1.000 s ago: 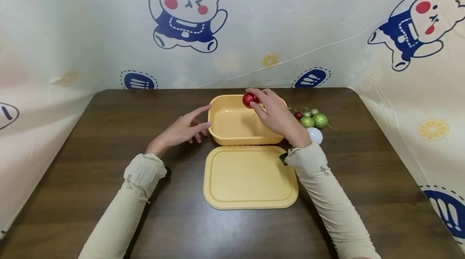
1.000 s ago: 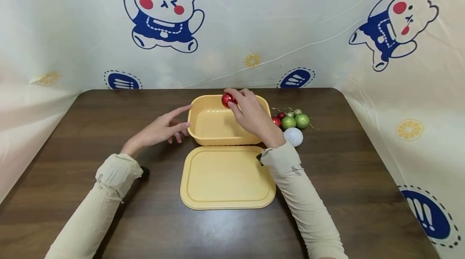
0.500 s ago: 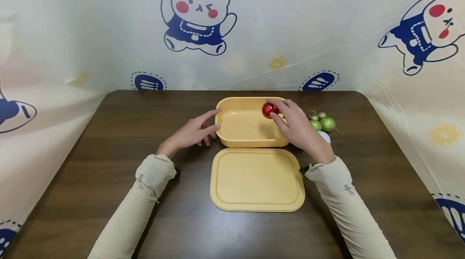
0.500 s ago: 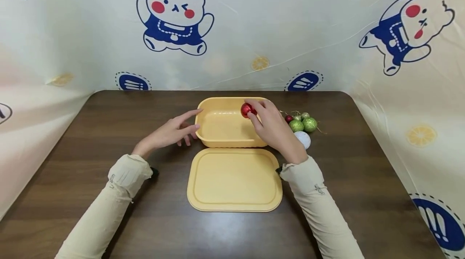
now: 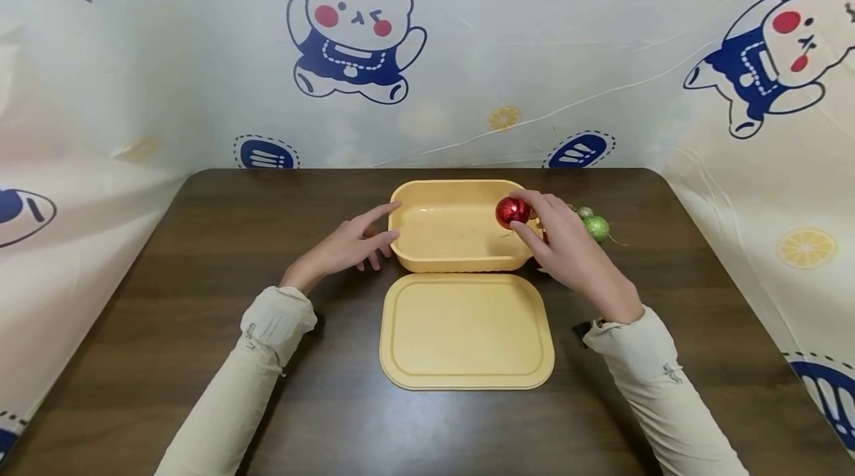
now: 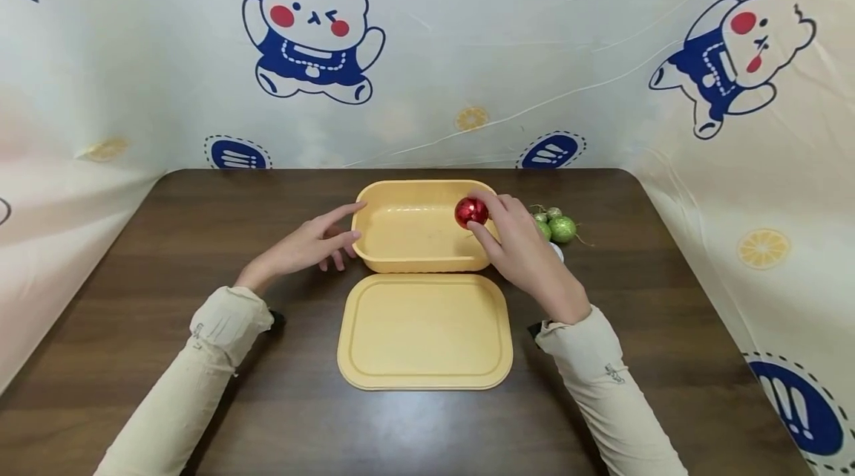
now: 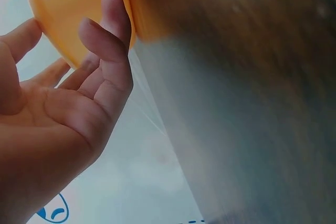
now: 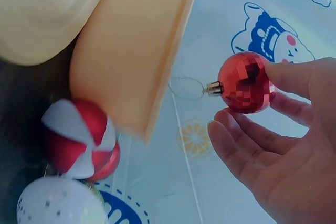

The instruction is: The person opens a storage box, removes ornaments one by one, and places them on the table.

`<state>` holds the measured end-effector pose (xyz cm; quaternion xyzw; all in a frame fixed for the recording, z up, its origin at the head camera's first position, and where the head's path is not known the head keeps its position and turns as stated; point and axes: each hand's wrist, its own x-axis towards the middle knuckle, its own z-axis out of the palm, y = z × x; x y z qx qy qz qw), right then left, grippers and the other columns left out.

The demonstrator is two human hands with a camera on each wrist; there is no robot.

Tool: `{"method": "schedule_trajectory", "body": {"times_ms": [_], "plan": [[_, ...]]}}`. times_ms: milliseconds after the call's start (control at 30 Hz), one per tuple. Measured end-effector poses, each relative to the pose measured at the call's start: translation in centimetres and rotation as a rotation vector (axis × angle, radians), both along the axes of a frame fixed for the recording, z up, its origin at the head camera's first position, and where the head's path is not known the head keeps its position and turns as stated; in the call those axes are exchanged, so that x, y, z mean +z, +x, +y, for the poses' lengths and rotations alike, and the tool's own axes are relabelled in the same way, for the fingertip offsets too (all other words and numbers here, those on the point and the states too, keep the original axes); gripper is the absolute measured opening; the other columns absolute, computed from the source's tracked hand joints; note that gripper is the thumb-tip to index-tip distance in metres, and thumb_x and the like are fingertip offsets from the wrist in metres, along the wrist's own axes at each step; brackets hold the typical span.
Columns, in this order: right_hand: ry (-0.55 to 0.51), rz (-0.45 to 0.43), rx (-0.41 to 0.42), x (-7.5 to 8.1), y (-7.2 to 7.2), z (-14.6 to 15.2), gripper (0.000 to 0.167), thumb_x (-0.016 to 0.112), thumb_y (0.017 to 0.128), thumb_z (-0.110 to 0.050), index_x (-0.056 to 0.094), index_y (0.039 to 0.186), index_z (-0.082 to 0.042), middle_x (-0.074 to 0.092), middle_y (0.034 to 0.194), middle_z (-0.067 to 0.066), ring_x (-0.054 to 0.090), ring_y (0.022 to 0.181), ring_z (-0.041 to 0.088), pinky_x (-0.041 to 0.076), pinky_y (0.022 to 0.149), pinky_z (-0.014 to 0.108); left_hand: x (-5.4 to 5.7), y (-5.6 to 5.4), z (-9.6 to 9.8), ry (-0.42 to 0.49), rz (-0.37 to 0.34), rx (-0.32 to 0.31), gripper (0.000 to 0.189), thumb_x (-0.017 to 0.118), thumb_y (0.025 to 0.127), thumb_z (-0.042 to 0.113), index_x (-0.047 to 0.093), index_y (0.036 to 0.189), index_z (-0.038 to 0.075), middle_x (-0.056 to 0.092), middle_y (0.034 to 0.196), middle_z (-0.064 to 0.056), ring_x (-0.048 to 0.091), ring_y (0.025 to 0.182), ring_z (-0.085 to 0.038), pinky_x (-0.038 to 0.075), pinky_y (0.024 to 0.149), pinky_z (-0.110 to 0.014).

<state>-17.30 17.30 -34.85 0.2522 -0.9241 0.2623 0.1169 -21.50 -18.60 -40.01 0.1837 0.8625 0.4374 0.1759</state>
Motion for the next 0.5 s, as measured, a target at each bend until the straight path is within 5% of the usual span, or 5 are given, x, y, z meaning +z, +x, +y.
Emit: {"method": "schedule_trajectory", "body": {"times_ms": [300, 500], "plan": [[-0.020, -0.018, -0.020, -0.3, 0.5, 2.5, 0.044, 0.065, 0.098, -0.018, 0.047, 0.136, -0.006, 0.061, 0.115, 0.010, 0.057, 0.103, 0.025, 0.052, 0.088, 0.046, -0.3, -0.1, -0.3, 0.006, -0.014, 0.011, 0.063, 0.053, 0.102, 0.044, 0.025, 0.158, 0.034, 0.072, 0.097, -0.016, 0.068, 0.076, -0.030, 0.055, 0.062, -0.040], [-0.029, -0.031, -0.066, -0.6, 1.0, 4.4, 0.048, 0.067, 0.096, -0.012, 0.043, 0.137, -0.004, 0.060, 0.120, 0.014, 0.059, 0.108, 0.028, 0.056, 0.085, 0.049, 0.8, 0.3, 0.5, 0.006, -0.045, 0.016, 0.061, 0.051, 0.105, 0.036, 0.024, 0.159, 0.027, 0.070, 0.100, -0.022, 0.068, 0.080, -0.037, 0.055, 0.063, -0.043]]}}
